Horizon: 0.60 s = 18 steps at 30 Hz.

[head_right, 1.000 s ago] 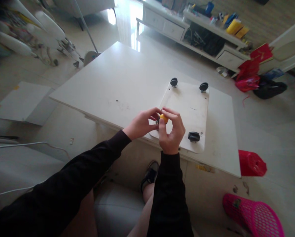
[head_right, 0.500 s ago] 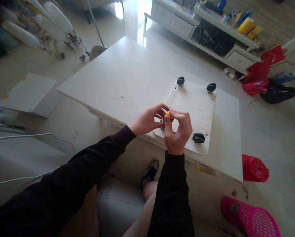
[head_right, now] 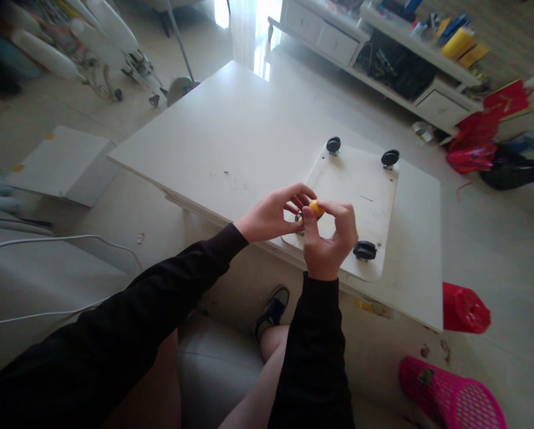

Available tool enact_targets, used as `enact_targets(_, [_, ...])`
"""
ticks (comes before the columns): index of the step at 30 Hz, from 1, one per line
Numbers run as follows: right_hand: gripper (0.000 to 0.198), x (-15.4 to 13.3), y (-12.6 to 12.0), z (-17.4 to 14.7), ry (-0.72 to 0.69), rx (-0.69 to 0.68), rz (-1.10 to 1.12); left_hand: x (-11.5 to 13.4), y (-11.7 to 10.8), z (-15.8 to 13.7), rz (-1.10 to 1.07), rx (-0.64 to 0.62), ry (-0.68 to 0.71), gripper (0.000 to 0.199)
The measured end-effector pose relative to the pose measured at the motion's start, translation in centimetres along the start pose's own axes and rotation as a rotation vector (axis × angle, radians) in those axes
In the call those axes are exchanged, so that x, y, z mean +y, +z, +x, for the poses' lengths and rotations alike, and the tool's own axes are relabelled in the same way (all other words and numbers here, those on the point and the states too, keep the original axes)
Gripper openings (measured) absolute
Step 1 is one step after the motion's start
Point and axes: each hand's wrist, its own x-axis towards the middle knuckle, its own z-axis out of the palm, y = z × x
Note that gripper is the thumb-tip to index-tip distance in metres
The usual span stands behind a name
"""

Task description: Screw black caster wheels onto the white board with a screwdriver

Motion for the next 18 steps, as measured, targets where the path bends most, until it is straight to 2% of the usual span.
enact_targets(5, [0.017,-0.66,-0.08,0.27,-0.014,0.053,-0.094,-0.06,0.06,0.06,-0.003,0.001,0.023,0.039])
enact_targets(7, [0.015,-0.81,-0.19,0.21,-0.024,0.035,-0.035,-0.16,-0.08,0.12,-0.030,-0.025,0.012,0.041])
enact_targets(11, [0.026,-0.74,-0.39,0.01,-0.027,-0.042,0.073,-0.39,-0.69,0.15,-0.113,-0.080,-0.008,0.043])
enact_targets(16, [0.019,-0.29,-0.30,0.02,-0.055,0.102,-0.053,-0.44,-0.66,0.06,-0.114,-0.072,0.004,0.051])
enact_targets(18, [0.019,-0.13,-0.19,-0.03,-0.054,0.112,-0.065,-0.44,-0.24,0.06,-0.086,-0.052,0.006,0.053])
